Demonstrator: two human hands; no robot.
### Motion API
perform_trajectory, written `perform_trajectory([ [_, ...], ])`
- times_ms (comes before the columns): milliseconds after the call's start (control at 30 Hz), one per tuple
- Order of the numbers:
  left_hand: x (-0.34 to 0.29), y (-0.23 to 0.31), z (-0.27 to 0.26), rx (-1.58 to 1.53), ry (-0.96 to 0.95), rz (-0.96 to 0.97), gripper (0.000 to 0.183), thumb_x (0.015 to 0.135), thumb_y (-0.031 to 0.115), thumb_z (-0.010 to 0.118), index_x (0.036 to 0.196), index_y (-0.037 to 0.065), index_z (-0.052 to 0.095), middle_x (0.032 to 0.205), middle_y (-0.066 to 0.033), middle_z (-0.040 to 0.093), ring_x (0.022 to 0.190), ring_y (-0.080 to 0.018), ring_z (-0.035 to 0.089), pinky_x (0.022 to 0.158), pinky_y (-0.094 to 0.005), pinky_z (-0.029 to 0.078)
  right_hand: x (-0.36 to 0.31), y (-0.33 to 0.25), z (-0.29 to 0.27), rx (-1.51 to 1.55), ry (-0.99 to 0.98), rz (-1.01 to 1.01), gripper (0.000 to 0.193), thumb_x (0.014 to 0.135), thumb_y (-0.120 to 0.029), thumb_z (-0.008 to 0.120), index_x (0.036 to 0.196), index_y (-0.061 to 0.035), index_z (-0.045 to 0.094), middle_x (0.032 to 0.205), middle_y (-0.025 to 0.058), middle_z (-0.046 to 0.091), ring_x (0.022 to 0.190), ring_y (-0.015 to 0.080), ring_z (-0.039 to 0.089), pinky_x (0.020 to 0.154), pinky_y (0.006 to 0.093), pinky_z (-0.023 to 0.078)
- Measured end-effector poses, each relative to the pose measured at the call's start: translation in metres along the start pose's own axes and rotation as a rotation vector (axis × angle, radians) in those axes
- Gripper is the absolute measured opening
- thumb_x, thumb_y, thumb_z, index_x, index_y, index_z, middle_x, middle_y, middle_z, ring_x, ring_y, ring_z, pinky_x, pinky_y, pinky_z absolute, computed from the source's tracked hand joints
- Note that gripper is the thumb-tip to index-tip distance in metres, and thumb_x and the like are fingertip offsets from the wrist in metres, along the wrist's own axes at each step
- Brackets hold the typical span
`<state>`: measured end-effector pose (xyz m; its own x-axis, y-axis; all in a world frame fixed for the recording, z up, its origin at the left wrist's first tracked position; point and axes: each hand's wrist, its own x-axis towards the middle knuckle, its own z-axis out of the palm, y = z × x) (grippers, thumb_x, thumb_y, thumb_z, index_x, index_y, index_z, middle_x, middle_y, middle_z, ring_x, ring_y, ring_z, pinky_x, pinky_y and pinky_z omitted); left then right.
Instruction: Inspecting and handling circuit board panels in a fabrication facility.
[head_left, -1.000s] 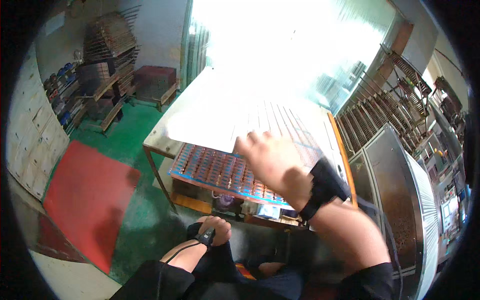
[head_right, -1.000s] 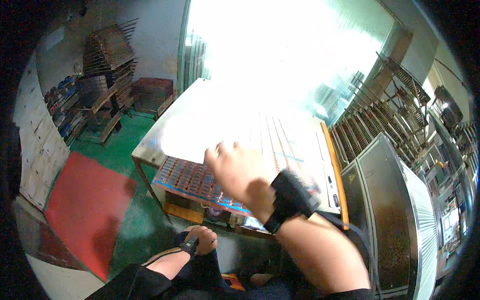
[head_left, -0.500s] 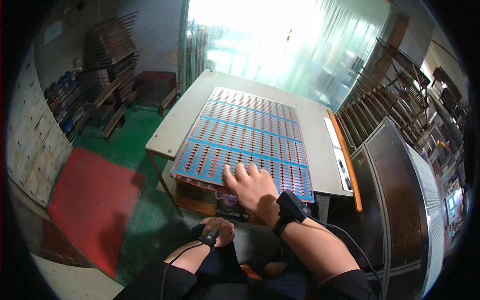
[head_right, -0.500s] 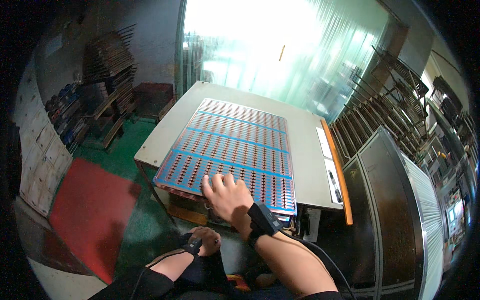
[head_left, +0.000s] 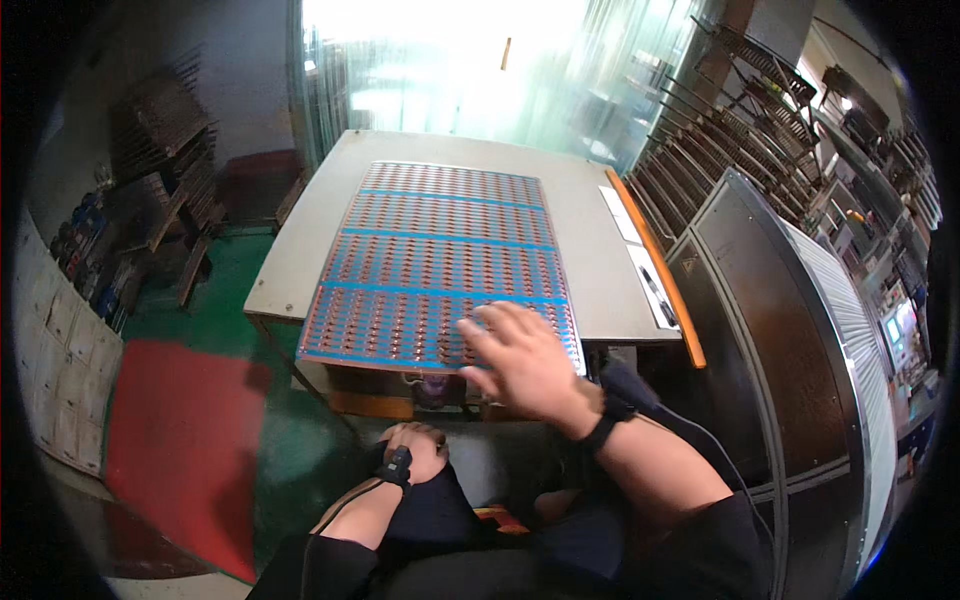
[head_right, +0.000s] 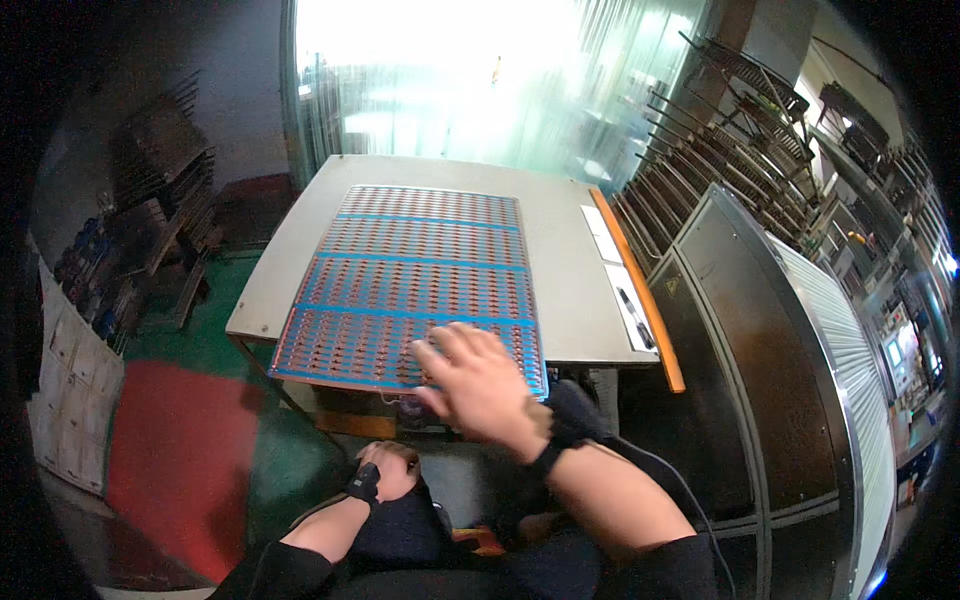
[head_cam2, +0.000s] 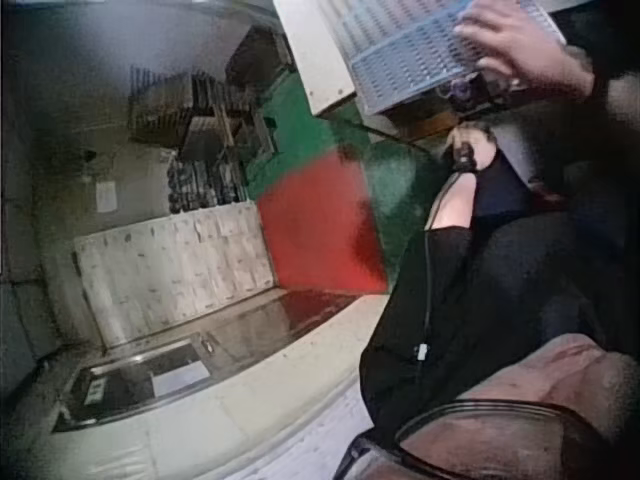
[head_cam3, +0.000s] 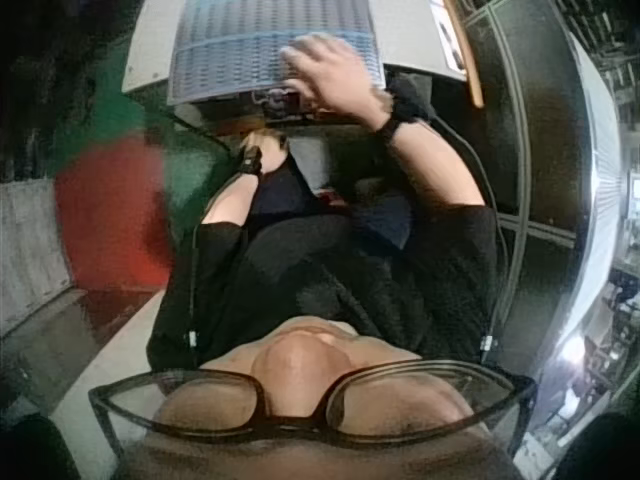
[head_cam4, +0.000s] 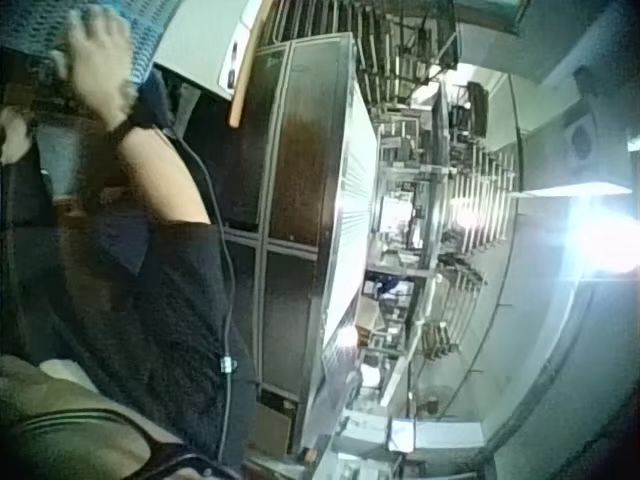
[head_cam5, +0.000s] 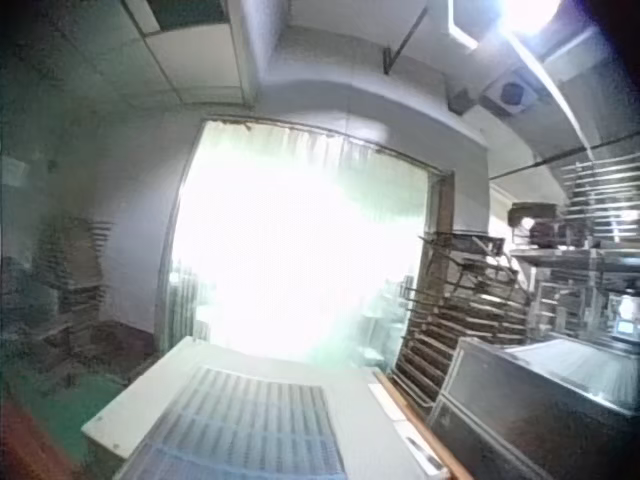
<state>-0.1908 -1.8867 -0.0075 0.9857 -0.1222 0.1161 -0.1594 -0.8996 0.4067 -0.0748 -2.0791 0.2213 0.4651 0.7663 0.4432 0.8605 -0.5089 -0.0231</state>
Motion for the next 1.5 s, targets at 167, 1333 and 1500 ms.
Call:
perform_trajectory([
  [167, 0.003, -0.003, 0.002, -0.017, -0.079, 0.017, 0.022, 0.088, 0.03, 0.065, 0.095, 0.013, 0.078, 0.099, -0.0114, 0.076, 0.103, -0.0342, 0.068, 0.1, -0.0511, 0.049, -0.068, 0.038, -0.021, -0.121, -0.316, 0.306, 0.065, 0.1, -0.049, 0.06, 0.154, -0.0139, 0.048, 0.157, 0.0167, 0.046, 0.148, 0.0439, 0.038, 0.121, 0.0548, 0.031],
  [1333, 0.008, 0.021, 0.0, 0.112, -0.171, 0.005, 0.019, 0.086, 0.026, 0.066, 0.092, 0.011, 0.077, 0.101, -0.0113, 0.075, 0.106, -0.0336, 0.066, 0.098, -0.0481, 0.048, -0.21, 0.162, -0.375, -0.294, -0.173, 0.806, 0.05, 0.101, -0.034, 0.061, 0.138, 0.0, 0.059, 0.14, 0.019, 0.061, 0.137, 0.0327, 0.054, 0.117, 0.0411, 0.039],
  [1500, 0.017, 0.026, 0.009, 0.138, -0.179, 0.027, 0.019, 0.083, 0.025, 0.068, 0.092, 0.011, 0.077, 0.1, -0.0113, 0.074, 0.105, -0.0344, 0.066, 0.098, -0.049, 0.047, -0.237, 0.178, -0.362, -0.215, -0.205, 0.731, 0.049, 0.096, -0.017, 0.064, 0.142, -0.0014, 0.055, 0.153, 0.019, 0.048, 0.147, 0.0339, 0.043, 0.123, 0.041, 0.032],
])
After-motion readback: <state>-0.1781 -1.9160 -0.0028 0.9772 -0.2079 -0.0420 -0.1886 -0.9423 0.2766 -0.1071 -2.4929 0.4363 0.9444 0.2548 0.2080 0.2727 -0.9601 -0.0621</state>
